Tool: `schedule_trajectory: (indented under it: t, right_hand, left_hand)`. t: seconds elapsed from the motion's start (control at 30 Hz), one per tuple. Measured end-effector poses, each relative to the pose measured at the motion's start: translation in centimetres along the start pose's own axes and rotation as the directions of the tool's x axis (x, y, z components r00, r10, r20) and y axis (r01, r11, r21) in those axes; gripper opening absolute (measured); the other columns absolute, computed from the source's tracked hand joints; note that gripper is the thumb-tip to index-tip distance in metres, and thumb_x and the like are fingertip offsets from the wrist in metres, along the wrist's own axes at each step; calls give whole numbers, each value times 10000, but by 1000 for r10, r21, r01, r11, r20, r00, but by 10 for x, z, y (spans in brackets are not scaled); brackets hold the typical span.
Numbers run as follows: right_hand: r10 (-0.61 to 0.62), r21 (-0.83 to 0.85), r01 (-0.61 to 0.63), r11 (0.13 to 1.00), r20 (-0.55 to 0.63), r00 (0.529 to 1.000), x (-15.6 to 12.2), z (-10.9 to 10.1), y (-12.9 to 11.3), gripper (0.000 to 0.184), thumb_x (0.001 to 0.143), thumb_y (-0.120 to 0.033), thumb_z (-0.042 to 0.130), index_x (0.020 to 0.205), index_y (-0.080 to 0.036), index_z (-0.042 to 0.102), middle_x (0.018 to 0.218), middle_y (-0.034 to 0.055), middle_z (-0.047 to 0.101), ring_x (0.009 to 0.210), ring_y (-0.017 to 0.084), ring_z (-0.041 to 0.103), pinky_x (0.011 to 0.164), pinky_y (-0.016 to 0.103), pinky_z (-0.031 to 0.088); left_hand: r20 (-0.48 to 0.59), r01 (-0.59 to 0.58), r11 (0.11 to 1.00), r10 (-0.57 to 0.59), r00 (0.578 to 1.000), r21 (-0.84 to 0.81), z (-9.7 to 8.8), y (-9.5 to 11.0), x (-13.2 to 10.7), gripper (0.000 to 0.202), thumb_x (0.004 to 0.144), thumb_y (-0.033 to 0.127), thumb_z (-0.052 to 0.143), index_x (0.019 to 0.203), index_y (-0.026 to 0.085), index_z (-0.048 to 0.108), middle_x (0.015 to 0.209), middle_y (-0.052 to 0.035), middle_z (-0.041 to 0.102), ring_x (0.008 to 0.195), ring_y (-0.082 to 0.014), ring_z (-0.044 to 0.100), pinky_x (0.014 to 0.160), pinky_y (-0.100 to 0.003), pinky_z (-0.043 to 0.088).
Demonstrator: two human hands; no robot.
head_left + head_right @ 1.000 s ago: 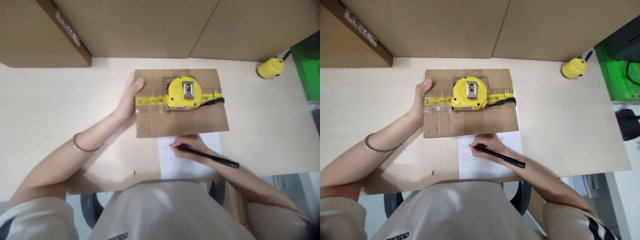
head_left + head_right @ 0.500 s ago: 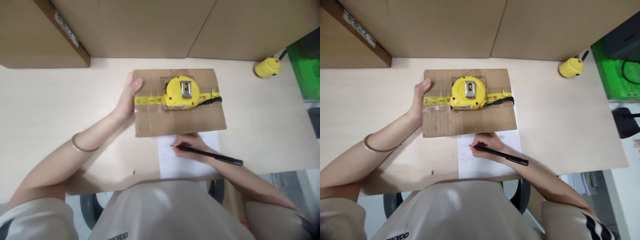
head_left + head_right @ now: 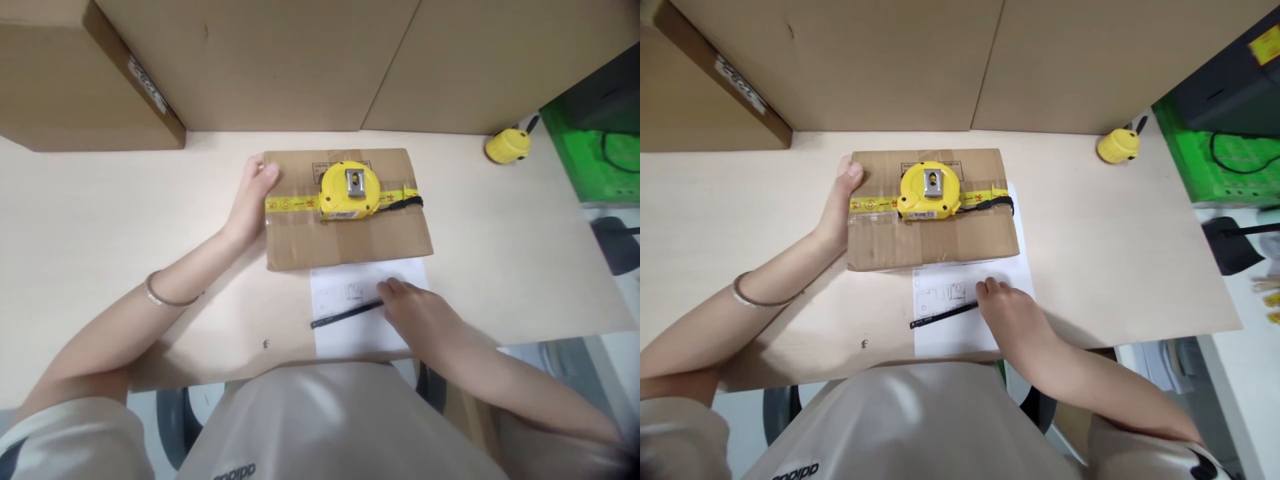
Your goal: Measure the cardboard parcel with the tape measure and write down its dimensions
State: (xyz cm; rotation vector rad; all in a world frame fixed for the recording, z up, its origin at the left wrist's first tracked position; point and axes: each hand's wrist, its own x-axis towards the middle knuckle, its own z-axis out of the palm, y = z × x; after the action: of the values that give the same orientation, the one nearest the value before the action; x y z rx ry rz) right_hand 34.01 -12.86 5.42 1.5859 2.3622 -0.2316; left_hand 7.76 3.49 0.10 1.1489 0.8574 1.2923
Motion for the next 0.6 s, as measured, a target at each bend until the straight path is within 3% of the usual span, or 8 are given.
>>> schedule_trajectory:
  t: [0.1,0.17,0.23,0.27,0.33,0.4,0.47,0.6]
  right_hand:
    - [-124,70,125,990,-20,992,-1,-32,9,89,803,-60,651,839,-138,674,788,58,687,630,185,650,530,275,401]
    - [-208,265,231,936,-114,972,6,-61,15,93,893,-219,650,807,-185,658,701,-7,642,564,127,590,528,253,397]
    - [-91,422,242,873,-348,933,24,-84,21,207,938,-321,622,773,-197,626,623,-37,566,522,91,505,526,234,389]
    - [9,436,225,871,-471,882,37,-92,23,186,924,-353,643,827,-194,639,667,-24,580,576,103,524,572,244,423]
    - [82,397,205,895,-597,798,66,-98,27,294,875,-429,696,1025,-178,666,920,54,658,853,190,624,782,336,507]
    - [-15,377,254,891,-534,846,90,-97,31,491,848,-526,702,1197,-184,651,1239,120,631,1206,303,572,1034,483,451]
    - [-115,451,320,833,-424,898,102,-95,33,524,835,-575,705,1213,-217,642,1344,101,612,1302,315,533,1096,508,421]
    - [-124,519,354,778,-425,897,108,-96,22,607,766,-534,784,1204,-226,498,1106,63,699,930,243,687,709,355,536]
  left_hand:
    - [-16,-71,993,73,997,92,-10,5,-3,565,857,531,728,1356,379,512,1176,-18,653,1272,-280,593,1135,-512,450]
    - [5,-149,970,151,988,191,-15,7,-7,463,907,528,668,1337,388,568,1323,-6,617,1427,-284,460,1232,-521,335]
    - [40,-195,929,192,981,314,-17,8,-10,348,968,548,553,1220,340,674,1412,1,580,1518,-281,330,1293,-510,221]
    - [57,-198,913,190,980,358,-18,8,-11,370,995,560,485,1181,322,698,1418,-2,582,1529,-276,308,1304,-504,199]
    - [84,-186,906,167,982,381,-16,6,-13,442,1025,575,379,1176,307,696,1390,-15,603,1507,-263,347,1299,-492,232]
    - [85,-172,920,152,985,351,-13,5,-15,499,1037,588,306,1192,298,681,1353,-28,622,1432,-256,452,1266,-487,311]
    - [78,-163,936,145,986,312,-10,6,-16,548,1038,607,264,1186,286,683,1328,-40,632,1371,-251,518,1241,-488,350]
    - [93,-143,963,125,988,228,-7,8,-16,622,1017,669,235,1169,275,692,1277,-44,659,1319,-254,573,1221,-482,380]
